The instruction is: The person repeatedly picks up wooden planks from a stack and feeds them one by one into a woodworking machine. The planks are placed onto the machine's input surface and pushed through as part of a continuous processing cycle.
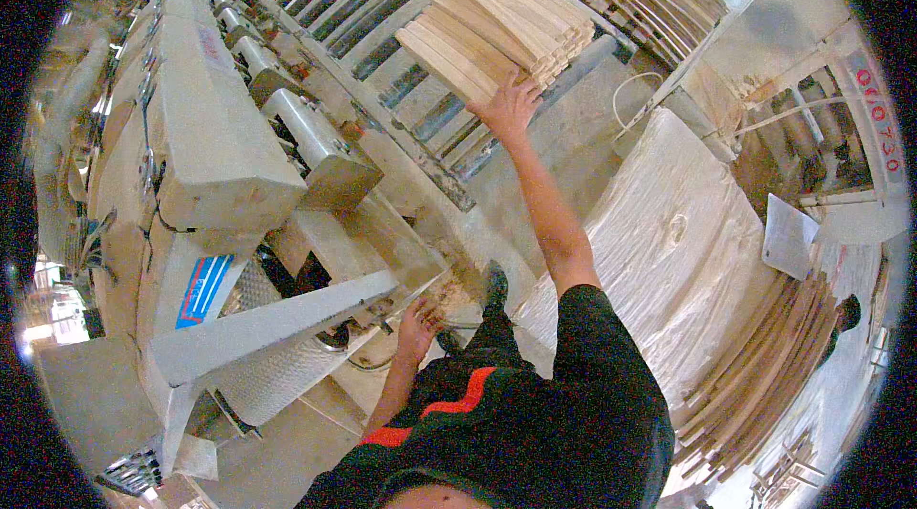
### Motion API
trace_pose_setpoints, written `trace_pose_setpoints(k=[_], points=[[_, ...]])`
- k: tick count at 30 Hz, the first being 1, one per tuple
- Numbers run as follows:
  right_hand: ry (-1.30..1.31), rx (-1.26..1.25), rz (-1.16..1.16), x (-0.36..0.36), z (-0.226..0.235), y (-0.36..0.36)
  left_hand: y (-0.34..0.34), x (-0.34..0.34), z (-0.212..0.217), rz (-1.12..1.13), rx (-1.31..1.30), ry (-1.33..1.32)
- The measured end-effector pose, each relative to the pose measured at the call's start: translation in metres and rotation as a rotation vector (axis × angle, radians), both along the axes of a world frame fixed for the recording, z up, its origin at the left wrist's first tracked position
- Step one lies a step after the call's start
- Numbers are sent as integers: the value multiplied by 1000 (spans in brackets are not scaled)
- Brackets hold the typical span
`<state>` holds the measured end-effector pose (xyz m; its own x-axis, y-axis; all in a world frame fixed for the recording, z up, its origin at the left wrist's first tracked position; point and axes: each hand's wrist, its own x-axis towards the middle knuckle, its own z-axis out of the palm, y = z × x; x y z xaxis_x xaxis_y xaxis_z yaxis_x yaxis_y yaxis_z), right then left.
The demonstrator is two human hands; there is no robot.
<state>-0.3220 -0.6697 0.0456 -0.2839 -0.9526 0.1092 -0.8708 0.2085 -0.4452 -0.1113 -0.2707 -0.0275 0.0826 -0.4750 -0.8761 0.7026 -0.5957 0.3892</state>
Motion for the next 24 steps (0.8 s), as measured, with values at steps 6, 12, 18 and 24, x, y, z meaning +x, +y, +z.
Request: trace_pose_setpoints(k=[6,12,18,24], points=[[106,129,100,-10,6,-12,3,3,-2,31,-52,6],[151,218,83,1,18,-4,4,2,7,98,-54,16],[219,85,185,11,1,-29,6,5,12,137,-92,21],[316,87,280,10,9,-32,13,6,3,140,-67,18]])
